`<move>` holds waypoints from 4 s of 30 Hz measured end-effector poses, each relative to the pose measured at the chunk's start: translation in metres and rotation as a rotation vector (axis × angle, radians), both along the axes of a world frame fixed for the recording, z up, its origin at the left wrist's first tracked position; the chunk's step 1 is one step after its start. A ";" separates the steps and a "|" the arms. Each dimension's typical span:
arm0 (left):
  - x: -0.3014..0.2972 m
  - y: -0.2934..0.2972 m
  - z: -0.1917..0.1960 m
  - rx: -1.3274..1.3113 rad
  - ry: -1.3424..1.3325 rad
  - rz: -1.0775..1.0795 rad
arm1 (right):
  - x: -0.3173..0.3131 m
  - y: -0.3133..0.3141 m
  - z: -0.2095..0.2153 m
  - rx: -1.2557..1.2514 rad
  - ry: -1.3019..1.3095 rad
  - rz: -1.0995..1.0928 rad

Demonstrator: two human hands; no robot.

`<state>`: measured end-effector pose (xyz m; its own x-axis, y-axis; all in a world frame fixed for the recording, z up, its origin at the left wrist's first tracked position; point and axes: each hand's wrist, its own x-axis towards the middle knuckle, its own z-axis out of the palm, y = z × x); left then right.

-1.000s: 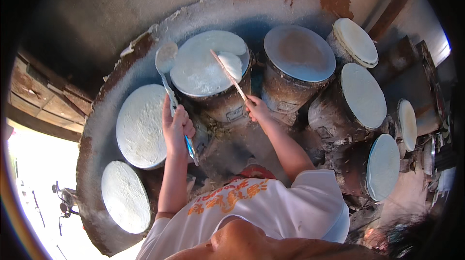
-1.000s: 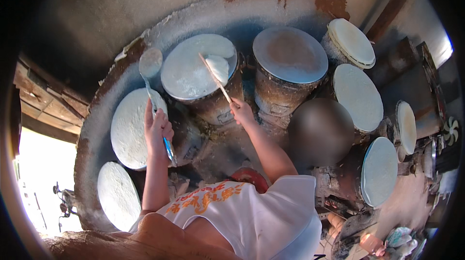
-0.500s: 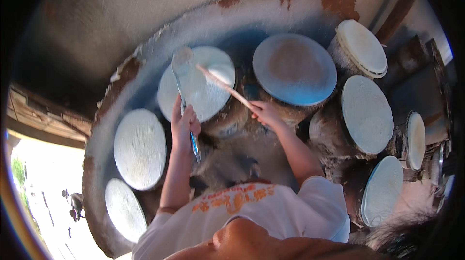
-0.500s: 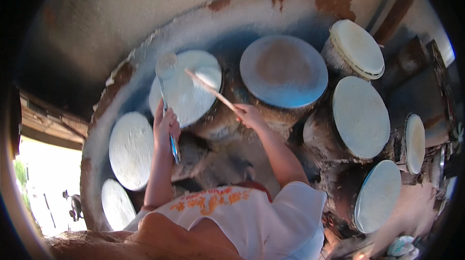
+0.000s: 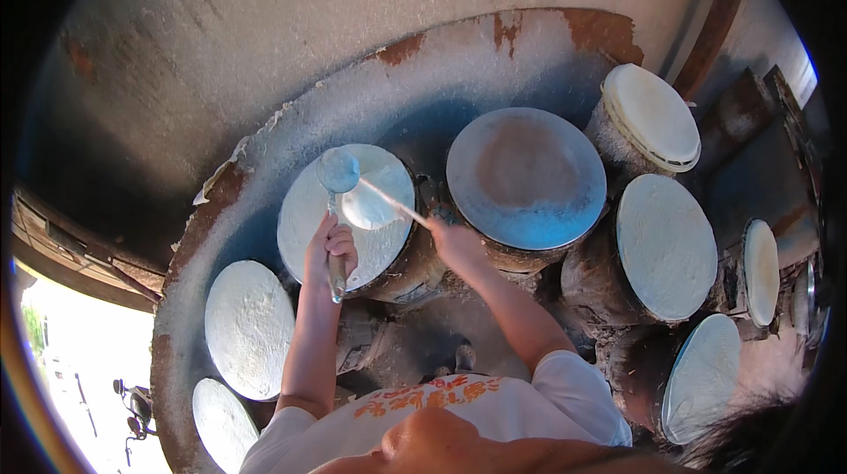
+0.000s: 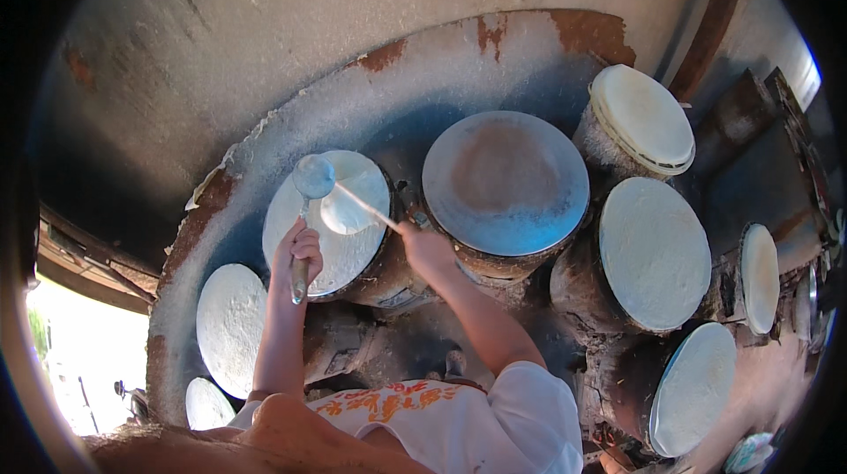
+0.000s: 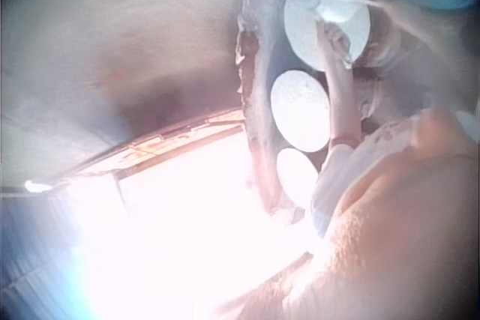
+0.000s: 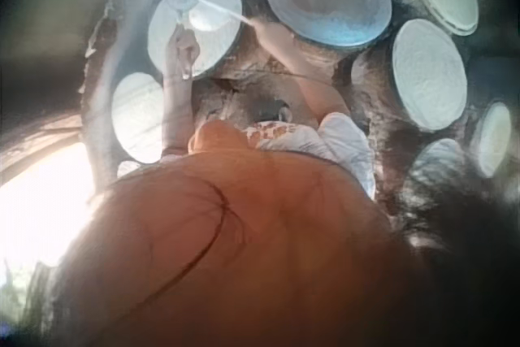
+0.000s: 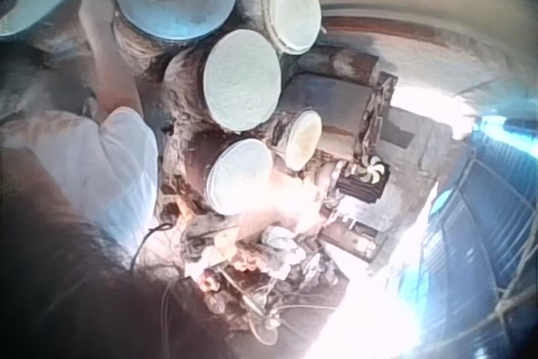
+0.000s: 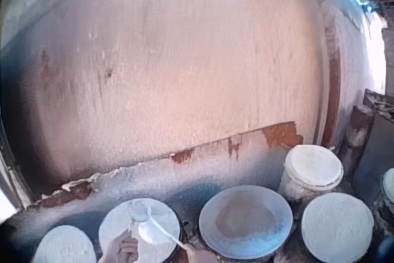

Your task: The person uses a ladle to pour batter onto circular hot plates and spreads it with a stick, then peels the cooked crepes off the plates by hand.

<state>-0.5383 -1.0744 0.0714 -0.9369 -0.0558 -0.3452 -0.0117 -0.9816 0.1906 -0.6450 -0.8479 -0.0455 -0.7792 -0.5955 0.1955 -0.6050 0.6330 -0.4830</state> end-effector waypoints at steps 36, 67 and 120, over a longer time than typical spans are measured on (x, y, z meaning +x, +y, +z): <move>-0.003 0.071 0.143 0.597 0.377 -0.234 | 0.084 0.029 0.014 -0.288 -0.554 0.082; -0.257 0.290 -0.065 -1.337 0.053 -0.544 | -0.034 0.266 0.027 -0.437 -0.143 -0.775; -0.053 0.275 -0.058 -1.854 -0.432 -0.163 | -0.251 0.318 0.040 -0.175 -0.008 0.260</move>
